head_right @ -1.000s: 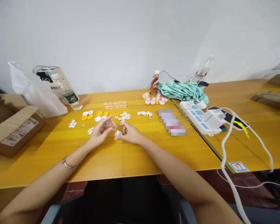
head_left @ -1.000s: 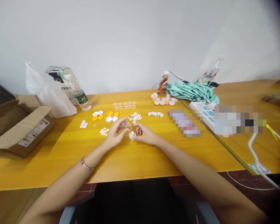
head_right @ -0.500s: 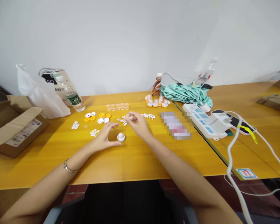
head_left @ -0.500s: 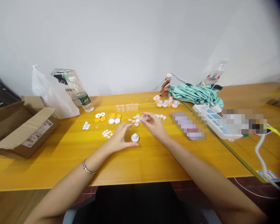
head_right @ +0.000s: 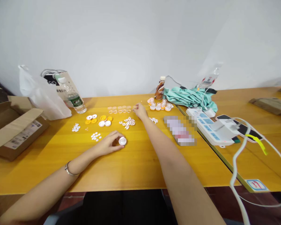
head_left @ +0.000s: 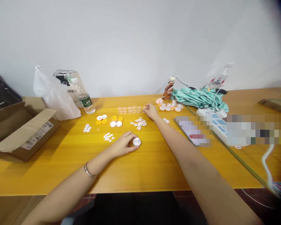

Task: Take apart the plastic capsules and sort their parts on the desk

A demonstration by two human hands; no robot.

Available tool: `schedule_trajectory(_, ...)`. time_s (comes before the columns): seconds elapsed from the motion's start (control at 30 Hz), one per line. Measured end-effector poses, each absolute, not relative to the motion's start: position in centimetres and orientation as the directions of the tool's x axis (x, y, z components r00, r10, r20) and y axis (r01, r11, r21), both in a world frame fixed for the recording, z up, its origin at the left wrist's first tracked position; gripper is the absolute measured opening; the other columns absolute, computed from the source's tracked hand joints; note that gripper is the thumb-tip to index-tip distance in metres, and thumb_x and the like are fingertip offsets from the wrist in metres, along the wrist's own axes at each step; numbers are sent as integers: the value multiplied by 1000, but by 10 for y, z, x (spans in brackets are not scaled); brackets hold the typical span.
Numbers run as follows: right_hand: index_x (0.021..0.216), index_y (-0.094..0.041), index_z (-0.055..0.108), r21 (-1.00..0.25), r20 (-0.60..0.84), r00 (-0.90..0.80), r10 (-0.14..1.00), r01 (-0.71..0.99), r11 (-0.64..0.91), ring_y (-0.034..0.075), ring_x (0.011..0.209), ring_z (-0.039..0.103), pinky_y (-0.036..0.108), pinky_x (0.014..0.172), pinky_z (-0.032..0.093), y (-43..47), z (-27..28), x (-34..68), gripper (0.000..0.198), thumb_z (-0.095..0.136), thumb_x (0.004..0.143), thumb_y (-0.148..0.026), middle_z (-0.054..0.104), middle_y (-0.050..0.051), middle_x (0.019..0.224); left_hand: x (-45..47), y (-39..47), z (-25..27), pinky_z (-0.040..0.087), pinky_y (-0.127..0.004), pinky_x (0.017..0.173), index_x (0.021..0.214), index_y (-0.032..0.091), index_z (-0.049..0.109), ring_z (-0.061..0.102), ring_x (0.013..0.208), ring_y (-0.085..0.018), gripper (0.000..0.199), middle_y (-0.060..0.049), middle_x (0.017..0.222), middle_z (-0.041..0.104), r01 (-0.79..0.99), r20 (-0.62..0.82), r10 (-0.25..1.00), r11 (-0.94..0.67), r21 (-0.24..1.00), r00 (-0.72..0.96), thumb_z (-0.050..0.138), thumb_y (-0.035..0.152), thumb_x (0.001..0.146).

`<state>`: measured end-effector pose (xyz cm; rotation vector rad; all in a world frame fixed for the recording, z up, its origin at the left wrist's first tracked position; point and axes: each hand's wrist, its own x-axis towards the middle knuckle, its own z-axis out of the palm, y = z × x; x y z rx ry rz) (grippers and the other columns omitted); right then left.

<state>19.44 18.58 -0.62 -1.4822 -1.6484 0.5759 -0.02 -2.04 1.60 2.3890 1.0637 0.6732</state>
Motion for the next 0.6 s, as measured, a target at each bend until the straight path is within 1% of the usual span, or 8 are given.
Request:
schedule_trajectory(0.13,99,-14,53,-779,284,50,958,594,200,16,70,54,31,72,44,187,-7,191,34,63,67,-20,58,4,83,-1,-20,16,41,-29,79,103,19,52,49,84,-16,28,-4,93,51,559,247,764,-616,555,596,58,34,80)
schedule_trajectory(0.27,107,-15,48,-777,341,98,935,590,221,15,72,52,31,74,43,167,2,190,42,63,68,-22,54,6,93,-1,-19,16,40,-29,78,105,19,52,49,83,-16,30,-4,91,51,566,236,768,-609,555,595,58,34,80)
schedule_trajectory(0.3,106,-16,48,-778,367,107,924,579,242,14,72,51,30,74,43,156,4,189,40,61,70,-23,53,6,94,-1,-19,16,40,-30,78,105,19,52,48,83,-16,30,-4,91,51,567,232,769,-608,557,596,58,34,80)
schedule_trajectory(0.37,99,-17,48,-800,443,99,891,493,342,13,69,48,28,70,42,127,6,187,28,57,75,-27,52,4,89,-1,-19,15,40,-30,78,104,18,52,48,82,-16,30,-4,91,51,563,231,769,-605,563,596,58,34,80)
schedule_trajectory(0.43,90,-18,49,-808,475,-40,879,377,453,12,67,47,25,66,41,89,5,188,19,52,80,-35,51,1,80,-1,-18,14,41,-29,77,104,18,52,48,81,-16,31,-4,91,51,559,232,773,-599,574,591,59,35,79)
schedule_trajectory(0.47,84,-19,48,-813,458,-130,879,339,474,12,64,46,24,63,40,69,3,189,20,49,83,-38,50,-1,74,-1,-18,12,41,-29,76,104,17,52,48,80,-16,31,-4,90,51,556,232,776,-594,582,586,59,35,80)
schedule_trajectory(0.53,72,-19,45,-814,386,-306,870,332,478,10,58,42,23,56,36,31,0,191,27,43,86,-42,44,-4,63,-2,-17,10,41,-29,76,104,17,53,48,81,-16,30,-4,90,51,544,235,779,-586,601,581,58,34,80)
schedule_trajectory(0.6,73,-19,44,-804,285,-441,851,374,462,9,52,37,22,50,30,3,-3,194,26,47,84,-43,40,-6,58,-2,-16,8,41,-30,78,104,17,53,49,83,-16,28,-5,92,51,525,235,774,-586,617,588,57,32,81)
